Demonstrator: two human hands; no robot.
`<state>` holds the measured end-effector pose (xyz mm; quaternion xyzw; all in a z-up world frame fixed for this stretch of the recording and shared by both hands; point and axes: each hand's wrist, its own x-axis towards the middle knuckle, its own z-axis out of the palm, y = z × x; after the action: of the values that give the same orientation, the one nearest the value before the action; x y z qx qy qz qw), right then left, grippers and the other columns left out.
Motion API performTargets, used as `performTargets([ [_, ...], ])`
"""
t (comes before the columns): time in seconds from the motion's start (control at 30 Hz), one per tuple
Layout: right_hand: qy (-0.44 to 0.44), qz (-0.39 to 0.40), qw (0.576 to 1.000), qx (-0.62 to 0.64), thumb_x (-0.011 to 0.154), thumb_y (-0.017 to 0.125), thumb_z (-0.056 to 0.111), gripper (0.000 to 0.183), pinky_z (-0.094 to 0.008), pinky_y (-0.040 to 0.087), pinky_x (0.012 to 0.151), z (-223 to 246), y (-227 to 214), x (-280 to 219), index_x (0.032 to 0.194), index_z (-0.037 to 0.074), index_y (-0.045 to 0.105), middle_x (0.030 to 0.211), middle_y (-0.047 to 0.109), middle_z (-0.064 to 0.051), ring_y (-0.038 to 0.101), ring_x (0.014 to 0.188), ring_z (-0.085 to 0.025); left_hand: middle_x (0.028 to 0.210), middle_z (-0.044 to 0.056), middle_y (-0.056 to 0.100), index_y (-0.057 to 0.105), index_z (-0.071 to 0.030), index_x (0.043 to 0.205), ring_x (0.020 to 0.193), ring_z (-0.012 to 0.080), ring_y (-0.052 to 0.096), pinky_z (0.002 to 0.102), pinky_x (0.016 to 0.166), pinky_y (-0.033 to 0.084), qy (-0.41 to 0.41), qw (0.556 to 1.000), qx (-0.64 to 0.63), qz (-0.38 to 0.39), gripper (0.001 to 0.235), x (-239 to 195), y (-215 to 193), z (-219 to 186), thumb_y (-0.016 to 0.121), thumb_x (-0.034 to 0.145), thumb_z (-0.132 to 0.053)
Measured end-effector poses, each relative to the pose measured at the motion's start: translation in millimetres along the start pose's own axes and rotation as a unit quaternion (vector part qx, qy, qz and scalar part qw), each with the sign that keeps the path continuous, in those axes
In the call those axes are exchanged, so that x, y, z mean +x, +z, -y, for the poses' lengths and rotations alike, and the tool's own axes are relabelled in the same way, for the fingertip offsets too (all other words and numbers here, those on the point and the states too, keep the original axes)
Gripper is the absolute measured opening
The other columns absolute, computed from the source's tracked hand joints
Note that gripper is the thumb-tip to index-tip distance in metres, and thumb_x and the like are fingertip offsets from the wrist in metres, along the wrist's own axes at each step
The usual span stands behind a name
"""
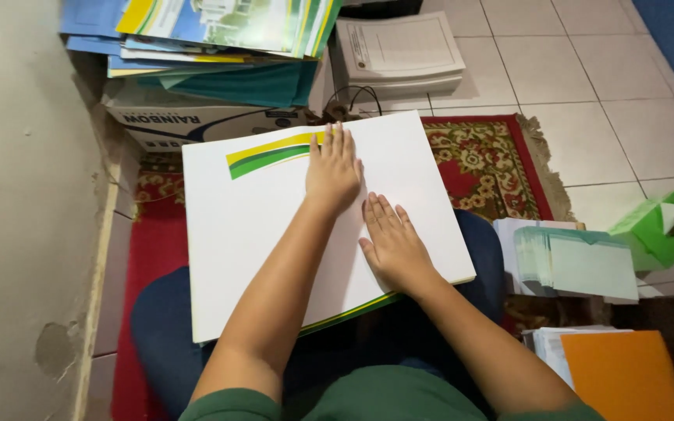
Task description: Folding printed brochures in half and smoothing the creases by hand.
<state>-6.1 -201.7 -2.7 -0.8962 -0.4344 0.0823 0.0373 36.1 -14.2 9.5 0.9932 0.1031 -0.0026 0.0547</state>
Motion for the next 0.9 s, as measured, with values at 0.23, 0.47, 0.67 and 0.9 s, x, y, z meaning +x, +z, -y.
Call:
performTargets([
  [0.23, 0.014, -0.025, 1.000, 0.002, 0.105, 0.025, 0.041, 0.068, -0.046, 0.003, 0.124, 5.6, 4.8, -4.9, 0.162, 0.003, 0.019, 0.169, 0.018, -0.016, 0.014, 0.157, -0.027, 0.169, 0.017, 0.019, 0.024, -0.002, 0.160, 0.158, 0.0324, 0.011, 0.056, 0.125, 0.004, 0.049, 0.998, -0.009, 0.038, 0.064, -58.0, -8.3, -12.6, 0.021, 0.104, -0.032],
  [0.47, 0.001, -0.041, 0.999, -0.026, 0.106, 0.027, 0.049, 0.075, -0.049, 0.011, 0.124, 14.5, 26.2, -62.4, 0.157, -0.006, 0.022, 0.165, 0.018, -0.028, 0.017, 0.154, -0.039, 0.169, 0.017, 0.021, 0.026, -0.001, 0.159, 0.158, 0.0317, 0.010, 0.055, 0.126, 0.003, 0.046, 0.998, -0.039, 0.015, 0.062, -59.4, -4.8, -7.4, 0.024, 0.105, -0.032],
  [0.67, -0.003, -0.007, 0.998, -0.065, 0.107, 0.025, 0.053, 0.078, -0.049, 0.009, 0.123, 13.8, 31.0, -77.9, 0.158, -0.006, 0.015, 0.167, 0.011, -0.028, 0.013, 0.154, -0.039, 0.166, 0.019, 0.027, 0.032, 0.001, 0.157, 0.157, 0.0326, 0.017, 0.056, 0.125, 0.007, 0.052, 0.995, -0.086, -0.029, 0.058, -59.0, 6.5, -3.9, 0.028, 0.105, -0.025],
  [0.9, 0.008, -0.057, 0.997, -0.052, 0.106, 0.033, 0.049, 0.076, -0.049, 0.016, 0.124, -8.1, 31.4, 29.6, 0.156, -0.008, 0.026, 0.165, 0.021, -0.028, 0.020, 0.154, -0.039, 0.163, 0.023, 0.034, 0.034, 0.001, 0.156, 0.152, 0.0374, 0.032, 0.054, 0.125, 0.019, 0.049, 0.970, -0.194, -0.140, 0.059, -55.2, 21.4, 4.7, 0.036, 0.104, -0.025],
])
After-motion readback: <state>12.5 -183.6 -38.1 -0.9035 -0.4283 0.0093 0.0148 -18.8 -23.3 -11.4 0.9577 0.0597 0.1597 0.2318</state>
